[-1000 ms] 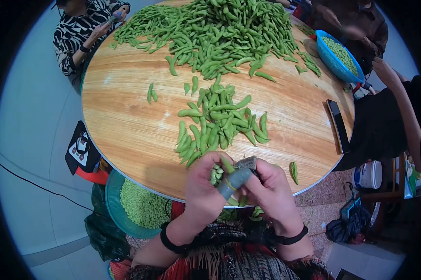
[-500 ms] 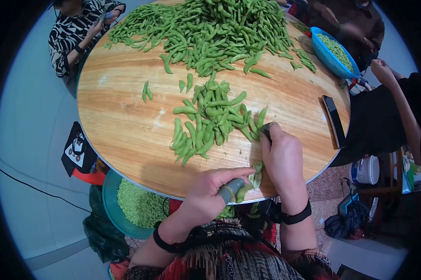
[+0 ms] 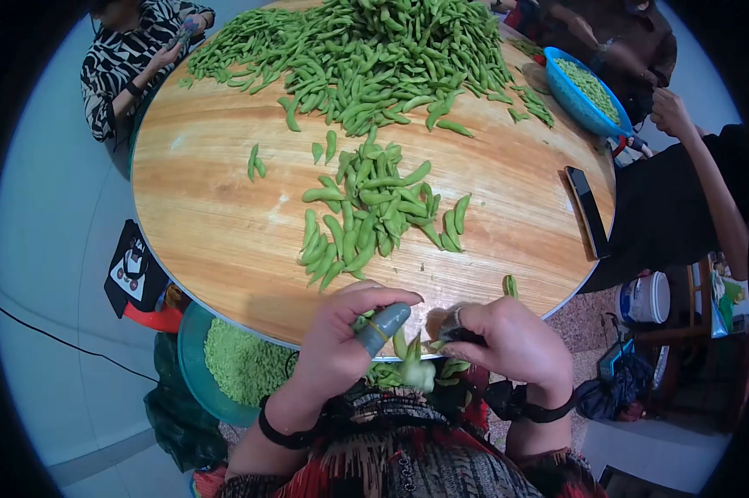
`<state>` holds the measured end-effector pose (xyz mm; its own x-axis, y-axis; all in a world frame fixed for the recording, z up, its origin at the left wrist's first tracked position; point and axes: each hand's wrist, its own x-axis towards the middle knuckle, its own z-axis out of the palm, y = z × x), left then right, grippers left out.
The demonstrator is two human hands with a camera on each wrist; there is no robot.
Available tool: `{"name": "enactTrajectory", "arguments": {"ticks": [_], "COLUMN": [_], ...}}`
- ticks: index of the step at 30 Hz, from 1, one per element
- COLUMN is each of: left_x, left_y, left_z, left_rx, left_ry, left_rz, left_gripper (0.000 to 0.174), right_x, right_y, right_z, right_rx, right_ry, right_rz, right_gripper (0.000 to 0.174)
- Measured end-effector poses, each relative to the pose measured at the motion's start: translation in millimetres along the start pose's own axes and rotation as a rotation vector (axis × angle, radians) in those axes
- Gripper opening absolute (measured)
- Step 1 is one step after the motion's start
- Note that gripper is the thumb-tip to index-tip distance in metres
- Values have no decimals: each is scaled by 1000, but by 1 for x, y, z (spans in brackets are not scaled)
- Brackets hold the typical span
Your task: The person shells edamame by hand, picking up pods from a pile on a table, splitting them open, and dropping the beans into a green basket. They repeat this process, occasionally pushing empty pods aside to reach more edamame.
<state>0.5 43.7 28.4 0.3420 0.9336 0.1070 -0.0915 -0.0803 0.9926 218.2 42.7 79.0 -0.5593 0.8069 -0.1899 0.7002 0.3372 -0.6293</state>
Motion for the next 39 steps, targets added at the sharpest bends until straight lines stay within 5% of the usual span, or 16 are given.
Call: {"name": "enactTrajectory", "arguments": {"ticks": [1,4,9,11,15,17,20,22,23,25,32,34,39], "left_x": [-1,0,8,11,13,16,17,11,11,10,7,8,5], "left_y": [2,-1,-4,-4,-3,-5,-9,-14,-14,-12,-20,-20,-11], "left_z": [-1,1,12,13,20,19,12,10,11,14,6,8,7], "left_rx": [-53,-98,93,188,586,715,481,-305,-302,-568,-387,-241,-510], "left_ry": [5,41,105,113,143,125,162,169,171,220,140,177,62], "left_rz": [-97,-91,152,250,328,365,476,-69,-70,-101,-31,145,109], "left_gripper": [30,32,31,28,39,45,35,24,24,18,18,16,15], "right_x": [5,31,50,47,25,19,21,21,21,19,19,19,20], "right_y": [3,13,27,29,-2,-9,-15,-7,-5,-6,-7,-6,-14], "right_z": [-1,4,13,17,8,11,16,20,24,32,30,34,36], "right_rx": [0,-206,-382,-234,138,384,603,780,782,1155,1410,1418,1515], "right_ry": [2,643,628,777,589,422,497,424,423,99,0,3,3], "right_rz": [2,216,311,206,235,105,117,98,96,92,201,184,204], "right_gripper": [20,19,14,13,13,14,16,20,20,26,22,20,17]}}
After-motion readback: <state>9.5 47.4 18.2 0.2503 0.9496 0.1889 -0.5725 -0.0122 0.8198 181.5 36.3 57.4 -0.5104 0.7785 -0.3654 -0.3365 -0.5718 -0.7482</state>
